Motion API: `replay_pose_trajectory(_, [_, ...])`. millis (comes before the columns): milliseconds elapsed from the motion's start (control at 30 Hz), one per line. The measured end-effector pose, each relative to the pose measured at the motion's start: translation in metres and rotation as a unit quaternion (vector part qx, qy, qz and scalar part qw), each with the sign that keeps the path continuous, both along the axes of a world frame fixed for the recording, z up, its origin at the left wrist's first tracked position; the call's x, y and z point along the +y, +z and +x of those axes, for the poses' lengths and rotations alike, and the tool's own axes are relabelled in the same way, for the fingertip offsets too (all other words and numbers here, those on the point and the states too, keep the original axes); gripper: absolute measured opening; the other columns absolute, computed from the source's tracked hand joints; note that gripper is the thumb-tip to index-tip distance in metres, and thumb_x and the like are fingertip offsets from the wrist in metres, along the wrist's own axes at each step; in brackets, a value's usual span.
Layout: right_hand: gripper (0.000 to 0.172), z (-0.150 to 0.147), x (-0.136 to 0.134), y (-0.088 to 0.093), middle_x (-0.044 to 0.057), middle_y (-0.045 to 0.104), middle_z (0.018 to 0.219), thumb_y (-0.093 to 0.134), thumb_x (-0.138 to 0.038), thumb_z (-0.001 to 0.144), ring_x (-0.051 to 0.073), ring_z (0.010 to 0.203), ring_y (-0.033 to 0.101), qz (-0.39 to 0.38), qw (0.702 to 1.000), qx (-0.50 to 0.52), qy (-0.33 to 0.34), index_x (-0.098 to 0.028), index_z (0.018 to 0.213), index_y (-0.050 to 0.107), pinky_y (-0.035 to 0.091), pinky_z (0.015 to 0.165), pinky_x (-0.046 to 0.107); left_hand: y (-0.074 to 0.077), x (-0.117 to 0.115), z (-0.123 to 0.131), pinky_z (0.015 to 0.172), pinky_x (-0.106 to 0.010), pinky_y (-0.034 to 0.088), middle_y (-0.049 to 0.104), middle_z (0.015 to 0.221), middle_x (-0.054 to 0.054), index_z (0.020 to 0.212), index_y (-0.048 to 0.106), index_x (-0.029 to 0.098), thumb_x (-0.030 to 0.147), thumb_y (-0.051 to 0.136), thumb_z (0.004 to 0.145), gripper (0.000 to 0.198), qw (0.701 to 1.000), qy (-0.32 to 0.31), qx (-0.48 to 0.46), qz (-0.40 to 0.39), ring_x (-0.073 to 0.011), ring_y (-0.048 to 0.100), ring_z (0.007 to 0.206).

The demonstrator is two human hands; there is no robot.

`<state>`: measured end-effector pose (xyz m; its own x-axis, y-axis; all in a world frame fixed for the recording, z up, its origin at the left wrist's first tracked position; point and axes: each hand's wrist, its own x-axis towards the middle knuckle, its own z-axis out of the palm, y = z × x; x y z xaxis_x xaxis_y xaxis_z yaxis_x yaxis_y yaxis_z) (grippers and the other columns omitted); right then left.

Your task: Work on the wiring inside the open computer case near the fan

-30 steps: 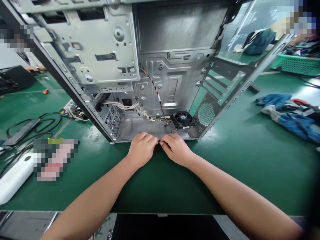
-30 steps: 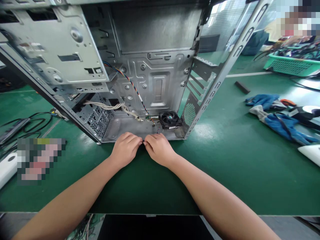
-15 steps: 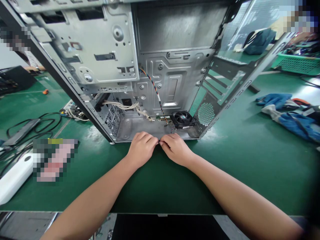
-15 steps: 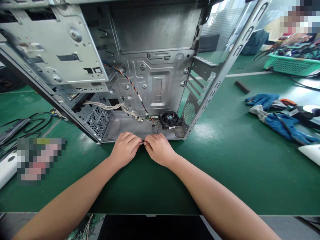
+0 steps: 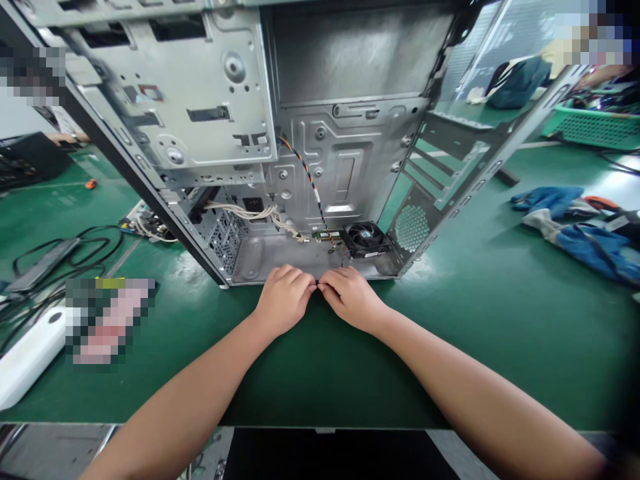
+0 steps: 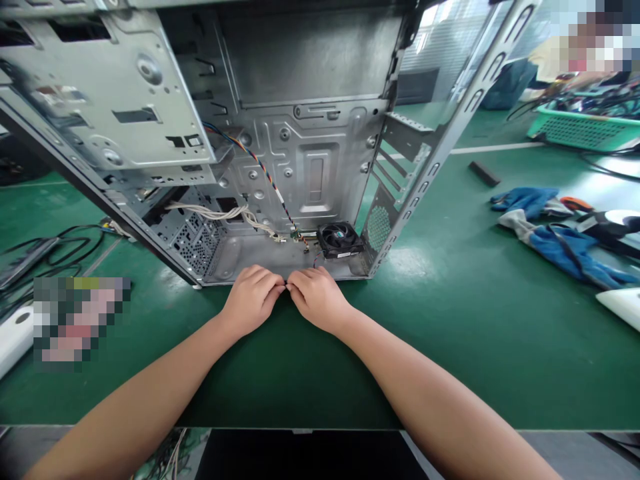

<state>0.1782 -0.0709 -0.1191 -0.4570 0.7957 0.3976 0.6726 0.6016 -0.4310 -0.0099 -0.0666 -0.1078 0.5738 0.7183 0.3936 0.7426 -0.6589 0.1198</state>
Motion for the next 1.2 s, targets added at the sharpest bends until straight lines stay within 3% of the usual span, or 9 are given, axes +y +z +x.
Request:
replay_pose_trajectory(300, [0.016,0.0000,0.0002,-0.0002,0.002,0.063,0.076,0.043,-0.016,0.092,0.016,0.074,0.055,0.002,1.000,-0.002,0.002,-0.019,0.080,0.055,0.029,0.071,0.029,-0.0011,0.0005,0.0008,0.075,-0.035,0.039,0.064,0.081,-0.002,0.086,0.059,0.019,0.025,0.048,0.094,0.015,0.999,-0.001,-0.022,-0.032,-0.0192,0.054,0.080])
replay_pose_trajectory(1200, [0.016,-0.0008,-0.0010,0.0018,0.003,0.063,0.074,0.044,-0.018,0.092,0.017,0.074,0.056,-0.008,1.000,0.001,-0.007,-0.019,0.081,0.055,0.031,0.072,0.030,-0.0006,-0.0004,0.0000,0.075,-0.034,0.038,0.063,0.080,-0.003,0.085,0.059,0.018,0.023,0.048,0.095,0.016,1.000,-0.004,-0.023,0.010,-0.0193,0.053,0.081])
